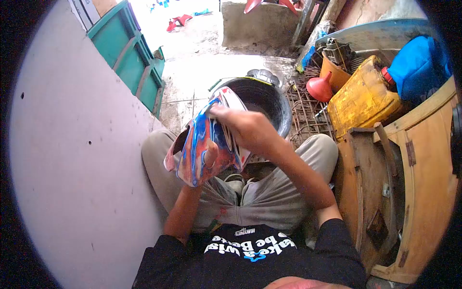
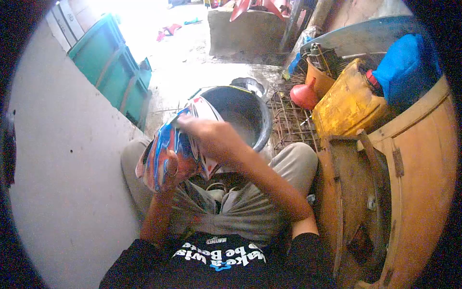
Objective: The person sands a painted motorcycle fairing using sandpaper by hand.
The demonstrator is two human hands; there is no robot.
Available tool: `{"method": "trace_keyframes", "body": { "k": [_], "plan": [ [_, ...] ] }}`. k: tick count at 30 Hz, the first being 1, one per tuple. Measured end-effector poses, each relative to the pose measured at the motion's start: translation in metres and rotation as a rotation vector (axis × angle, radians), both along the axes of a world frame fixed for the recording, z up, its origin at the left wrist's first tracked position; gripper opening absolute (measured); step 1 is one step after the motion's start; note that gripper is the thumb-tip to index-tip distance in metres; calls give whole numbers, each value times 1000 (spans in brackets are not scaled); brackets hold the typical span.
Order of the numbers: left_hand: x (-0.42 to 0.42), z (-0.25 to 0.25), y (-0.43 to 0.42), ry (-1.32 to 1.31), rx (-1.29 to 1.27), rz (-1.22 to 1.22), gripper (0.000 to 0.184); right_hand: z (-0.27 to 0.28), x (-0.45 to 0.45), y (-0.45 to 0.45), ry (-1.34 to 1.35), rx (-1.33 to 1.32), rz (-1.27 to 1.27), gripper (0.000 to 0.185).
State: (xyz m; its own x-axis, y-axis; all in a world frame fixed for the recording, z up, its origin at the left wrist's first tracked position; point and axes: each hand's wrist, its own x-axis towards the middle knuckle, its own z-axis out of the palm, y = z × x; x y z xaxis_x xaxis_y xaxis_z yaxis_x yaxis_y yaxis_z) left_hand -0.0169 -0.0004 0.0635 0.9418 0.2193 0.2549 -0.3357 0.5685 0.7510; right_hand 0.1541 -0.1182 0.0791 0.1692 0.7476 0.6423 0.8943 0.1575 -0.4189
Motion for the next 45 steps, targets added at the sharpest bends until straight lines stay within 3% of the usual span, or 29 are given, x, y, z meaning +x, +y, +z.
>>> {"method": "trace_keyframes", "body": {
  "k": [3, 5, 6, 10, 13, 15, 17, 19, 22, 23, 25, 27, 28, 33, 35, 37, 39, 42, 45],
  "plan": [
    [1, 2, 1, 7, 2, 12, 72, 6, 0, 2, 40, 25, 112, 36],
    [-1, 1, -1, 12, -1, 9, 72, 6, 17, 7, 128, -302, -219, 35],
    [1, 2, -2, 13, -2, 6, 72, 6, 18, 10, 295, -275, -275, 35],
    [-4, 2, 1, 4, 2, 9, 71, 11, -20, 3, 160, 80, 153, 38],
    [-2, 4, -3, 19, 1, 13, 71, 13, 4, 3, 148, -250, -128, 38],
    [-8, 3, -2, 20, -4, 7, 71, -1, 27, 7, 266, -252, -284, 37],
    [-4, 5, -2, -1, 1, 5, 70, 17, 1, -5, 144, -321, -166, 35],
    [-8, 5, -2, 0, 1, 12, 70, 12, -17, -5, 122, 80, 199, 36],
    [-9, 6, -1, 21, -5, 19, 70, -4, 8, -4, 62, -112, -64, 38],
    [-8, 7, -2, 22, -7, 16, 70, -5, 20, 5, 79, -69, -162, 38],
    [-3, 8, -3, 14, -8, 12, 70, 9, 15, -8, 144, -375, -212, 38],
    [-8, 8, -1, 0, -1, 24, 69, 10, -7, -11, 127, -6, 131, 38],
    [-1, 10, -1, 3, 0, 31, 69, 19, -12, -11, 168, 40, 287, 38],
    [9, 15, 1, 11, -7, 25, 69, -3, 28, 0, 108, -231, -190, 38],
    [0, 14, 0, 3, -6, 21, 69, 15, 11, -7, 185, -295, -31, 38],
    [-7, 12, 1, 5, -7, 26, 68, 21, -6, -8, 205, -43, 248, 41],
    [-8, 13, -1, 15, -11, 30, 68, 11, 9, -6, 118, -62, 209, 39],
    [0, 16, 0, 10, -16, 21, 68, -5, 33, 0, 178, -271, -164, 40],
    [-13, 13, 2, -8, -16, 21, 67, 23, -7, -9, 175, -128, 194, 42]
  ]
}}
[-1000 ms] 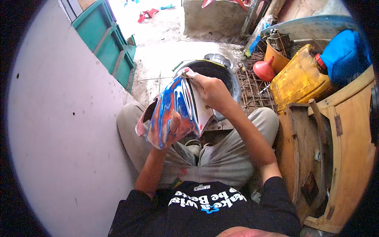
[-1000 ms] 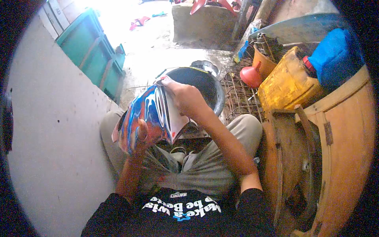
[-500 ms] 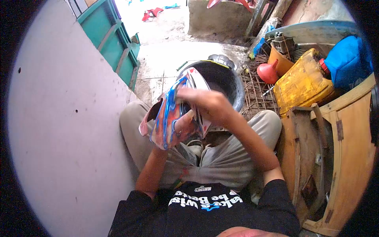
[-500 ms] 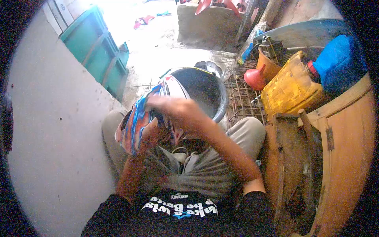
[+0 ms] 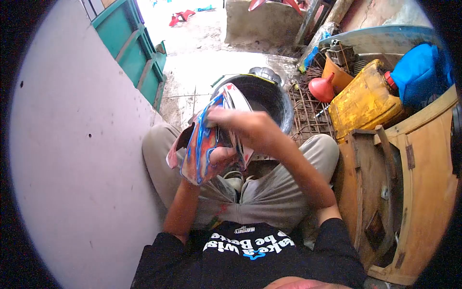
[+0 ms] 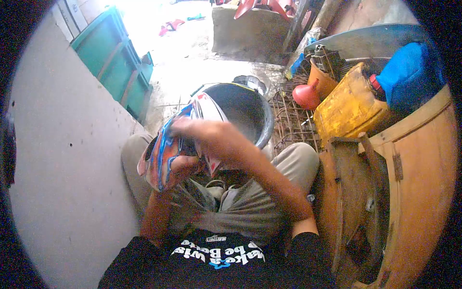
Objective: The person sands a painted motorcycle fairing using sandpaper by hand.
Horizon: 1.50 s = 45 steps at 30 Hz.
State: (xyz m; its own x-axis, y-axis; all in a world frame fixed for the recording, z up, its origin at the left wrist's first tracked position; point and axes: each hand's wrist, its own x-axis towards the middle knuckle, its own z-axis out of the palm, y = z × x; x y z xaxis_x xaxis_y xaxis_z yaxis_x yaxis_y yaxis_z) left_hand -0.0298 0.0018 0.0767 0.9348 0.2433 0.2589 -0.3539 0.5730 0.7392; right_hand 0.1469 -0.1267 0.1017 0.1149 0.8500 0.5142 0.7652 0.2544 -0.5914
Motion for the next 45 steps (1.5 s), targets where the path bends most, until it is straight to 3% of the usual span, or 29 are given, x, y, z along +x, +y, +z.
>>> {"method": "trace_keyframes", "body": {
  "k": [2, 6, 8, 10, 12, 15, 16, 19, 22, 25, 27, 30, 32, 34, 36, 39, 41, 43, 45],
  "plan": [
    [0, 1, 3, 12, -1, 8, 67, 4, -13, 4, -63, 169, 113, 46],
    [14, 5, -3, 25, -8, 2, 67, -30, 37, 13, -10, -121, -351, 37],
    [5, 3, -4, 16, -8, -6, 67, -14, 25, 2, -100, -243, -238, 37],
    [3, 4, 5, 8, -7, 2, 66, -5, -9, 1, -53, 191, 123, 37],
    [-2, 3, 2, 18, -6, 17, 66, -1, -17, 0, -80, 197, 134, 39],
    [5, 5, -2, 29, -11, 16, 66, -26, 27, 12, -64, -33, -226, 43],
    [5, 6, -4, 29, -14, 13, 66, -23, 33, 16, -101, -7, -244, 42],
    [-2, 7, -3, 5, 2, 20, 66, -9, -5, 3, -138, 134, 38, 39],
    [0, 7, 2, 19, -2, 30, 65, 2, -21, 2, -107, 213, 110, 42],
    [7, 11, -1, 28, 2, 16, 65, -19, 26, 13, -156, 19, -231, 42],
    [5, 11, -4, 20, 8, 10, 65, -29, 27, 8, -134, 66, -115, 45],
    [-3, 10, 3, 21, 8, 13, 64, 2, -25, -1, -193, 202, 152, 42],
    [-1, 11, 2, 46, 12, 7, 64, -5, -19, 5, -120, 239, 108, 40],
    [9, 15, 0, 50, 18, -7, 64, -25, 20, 7, -80, -18, -157, 42],
    [10, 16, -4, 44, 16, -18, 64, -35, 37, 9, -113, 32, -234, 42],
    [13, -5, -5, 248, 411, 242, 66, -2, -10, 0, -93, 105, 47, 41],
    [15, 11, -5, 292, 223, 114, 68, -4, -14, 5, -83, 197, 104, 38],
    [21, 0, -10, 219, -15, 36, 68, -23, 15, 14, -67, 119, -108, 38],
    [9, 2, -8, 280, -17, 18, 68, -28, 28, 12, -151, 25, -280, 37]
  ]
}}
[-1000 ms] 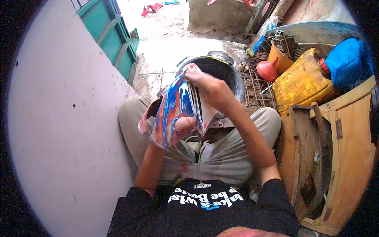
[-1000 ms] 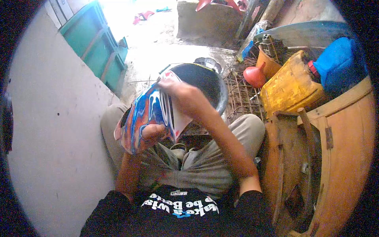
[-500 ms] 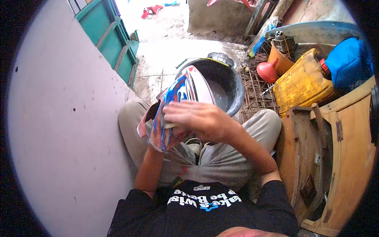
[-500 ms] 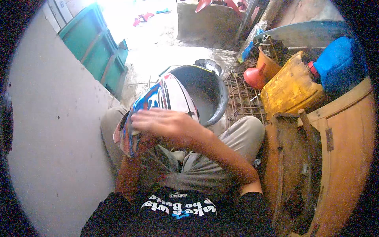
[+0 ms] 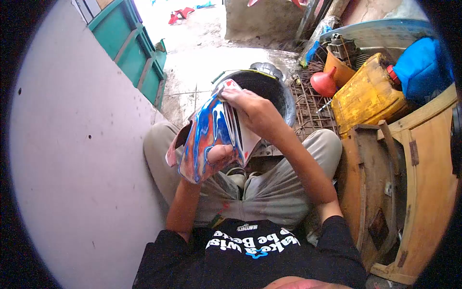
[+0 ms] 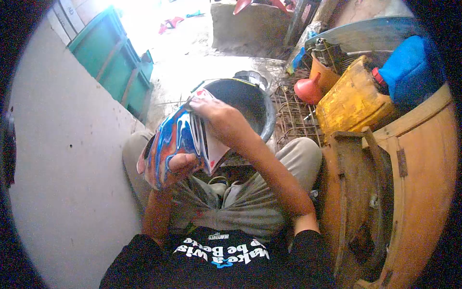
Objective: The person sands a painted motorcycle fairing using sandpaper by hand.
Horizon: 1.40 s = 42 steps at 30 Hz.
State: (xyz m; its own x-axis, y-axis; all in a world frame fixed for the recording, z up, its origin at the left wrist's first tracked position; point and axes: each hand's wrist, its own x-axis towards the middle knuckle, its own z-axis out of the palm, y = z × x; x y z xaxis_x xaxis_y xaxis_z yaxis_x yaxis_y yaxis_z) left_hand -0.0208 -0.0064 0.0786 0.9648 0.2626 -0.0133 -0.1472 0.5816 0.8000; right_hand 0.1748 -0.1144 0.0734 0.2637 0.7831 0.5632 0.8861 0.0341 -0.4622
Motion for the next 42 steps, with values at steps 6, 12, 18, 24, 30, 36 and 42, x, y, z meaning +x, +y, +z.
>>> {"method": "trace_keyframes", "body": {
  "k": [6, 12, 18, 24, 30, 36, 42],
  "plan": [
    [0, -5, -1, -67, 33, 5, 69, 18, -20, -9, 66, 22, 173, 40],
    [-1, -11, -2, -115, 34, 9, 71, 6, -20, -10, 40, 84, 169, 38],
    [10, -14, -2, -114, 29, 2, 74, 0, -9, -15, -64, 34, 26, 42],
    [2, -20, 0, -113, 41, 41, 76, 12, -50, -32, -65, 23, 63, 48],
    [3, -30, 0, -121, 23, 48, 79, 7, -73, -43, -124, 17, 65, 49],
    [26, -36, -2, -133, 5, 45, 82, 8, -78, -49, -164, 19, 40, 37],
    [20, -44, -1, -143, -10, 30, 85, -11, -43, -43, -159, -8, -100, 44]
  ]
}}
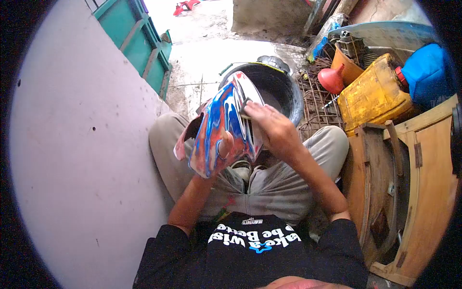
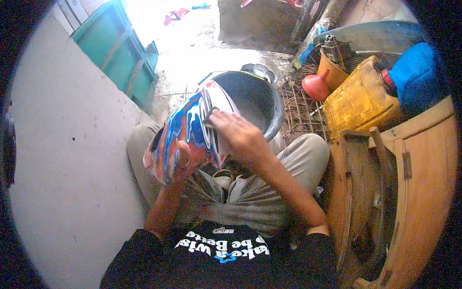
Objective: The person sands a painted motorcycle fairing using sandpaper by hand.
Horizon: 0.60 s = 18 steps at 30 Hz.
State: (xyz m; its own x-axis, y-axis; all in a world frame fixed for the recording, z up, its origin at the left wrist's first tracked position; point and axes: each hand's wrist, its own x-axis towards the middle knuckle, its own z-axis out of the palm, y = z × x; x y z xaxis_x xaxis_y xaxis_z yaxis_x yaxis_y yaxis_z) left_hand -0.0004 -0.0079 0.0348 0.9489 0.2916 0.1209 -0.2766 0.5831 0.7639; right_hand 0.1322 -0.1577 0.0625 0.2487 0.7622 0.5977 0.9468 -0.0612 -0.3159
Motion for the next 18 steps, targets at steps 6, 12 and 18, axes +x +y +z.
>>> {"method": "trace_keyframes", "body": {
  "k": [6, 12, 18],
  "plan": [
    [6, -6, 1, -18, -2, 4, 88, 6, -23, -3, 22, 20, 91, 44],
    [13, -9, 10, -57, -6, 15, 91, 17, -46, -10, -41, 2, 247, 47],
    [10, -15, 6, -98, -19, 30, 94, 6, -18, -1, -47, 1, 173, 44]
  ]
}}
